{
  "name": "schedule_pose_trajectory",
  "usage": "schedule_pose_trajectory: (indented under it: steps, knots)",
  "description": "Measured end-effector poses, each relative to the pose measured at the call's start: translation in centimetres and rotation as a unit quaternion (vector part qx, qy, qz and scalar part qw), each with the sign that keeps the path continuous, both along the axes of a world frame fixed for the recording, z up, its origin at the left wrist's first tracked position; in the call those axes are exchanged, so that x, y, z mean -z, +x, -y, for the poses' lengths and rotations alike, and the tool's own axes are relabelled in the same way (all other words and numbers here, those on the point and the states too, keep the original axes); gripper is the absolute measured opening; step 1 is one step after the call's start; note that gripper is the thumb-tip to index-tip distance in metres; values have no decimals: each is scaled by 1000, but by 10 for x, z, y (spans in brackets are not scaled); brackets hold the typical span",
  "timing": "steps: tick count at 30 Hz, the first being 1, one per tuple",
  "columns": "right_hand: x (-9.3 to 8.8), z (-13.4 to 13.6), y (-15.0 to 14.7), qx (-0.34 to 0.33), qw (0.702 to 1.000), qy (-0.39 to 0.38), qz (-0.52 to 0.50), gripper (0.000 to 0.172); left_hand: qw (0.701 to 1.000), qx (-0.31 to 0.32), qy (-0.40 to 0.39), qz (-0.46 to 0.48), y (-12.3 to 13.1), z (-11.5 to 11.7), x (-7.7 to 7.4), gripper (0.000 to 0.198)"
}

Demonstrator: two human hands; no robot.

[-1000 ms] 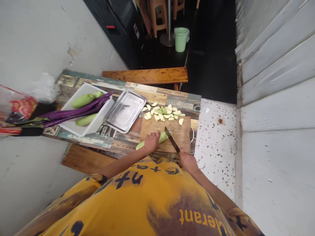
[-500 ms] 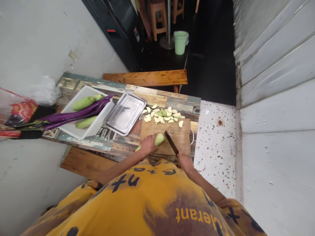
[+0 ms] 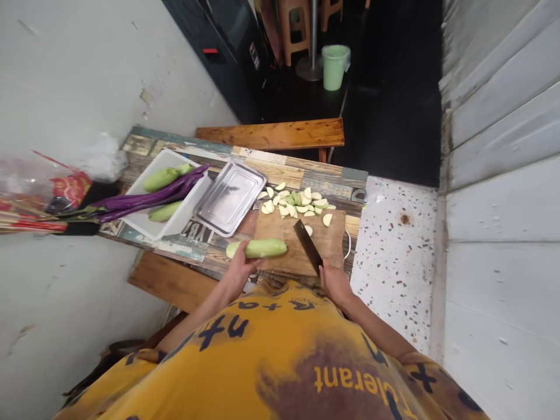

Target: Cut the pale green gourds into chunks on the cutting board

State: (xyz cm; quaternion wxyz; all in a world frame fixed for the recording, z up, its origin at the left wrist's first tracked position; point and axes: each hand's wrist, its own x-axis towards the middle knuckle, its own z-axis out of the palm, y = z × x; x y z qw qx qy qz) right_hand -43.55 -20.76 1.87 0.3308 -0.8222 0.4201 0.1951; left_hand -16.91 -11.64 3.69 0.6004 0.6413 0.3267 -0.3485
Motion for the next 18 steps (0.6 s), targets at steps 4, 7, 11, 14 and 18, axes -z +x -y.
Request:
schedule_pose_trajectory:
  steps: [4, 7, 11, 14, 18]
  knots:
    - [-8, 0, 3, -49, 998, -11, -24, 31, 999, -34, -19, 1, -25, -4, 12, 23]
    - [-14, -3, 1, -87, 996, -18, -24, 27, 999, 39, 17, 14, -33, -5, 18, 24]
    - [-16, -8, -5, -109, 994, -17, -10, 20, 989, 122, 81, -18, -36, -11, 24, 44]
    - [-13, -9, -7, -112, 994, -9, -6, 19, 987, 130, 88, -31, -39, -17, 29, 49]
    - [-10, -7, -5, -109, 994, -2, 1, 17, 985, 142, 92, -22, -40, -20, 35, 49]
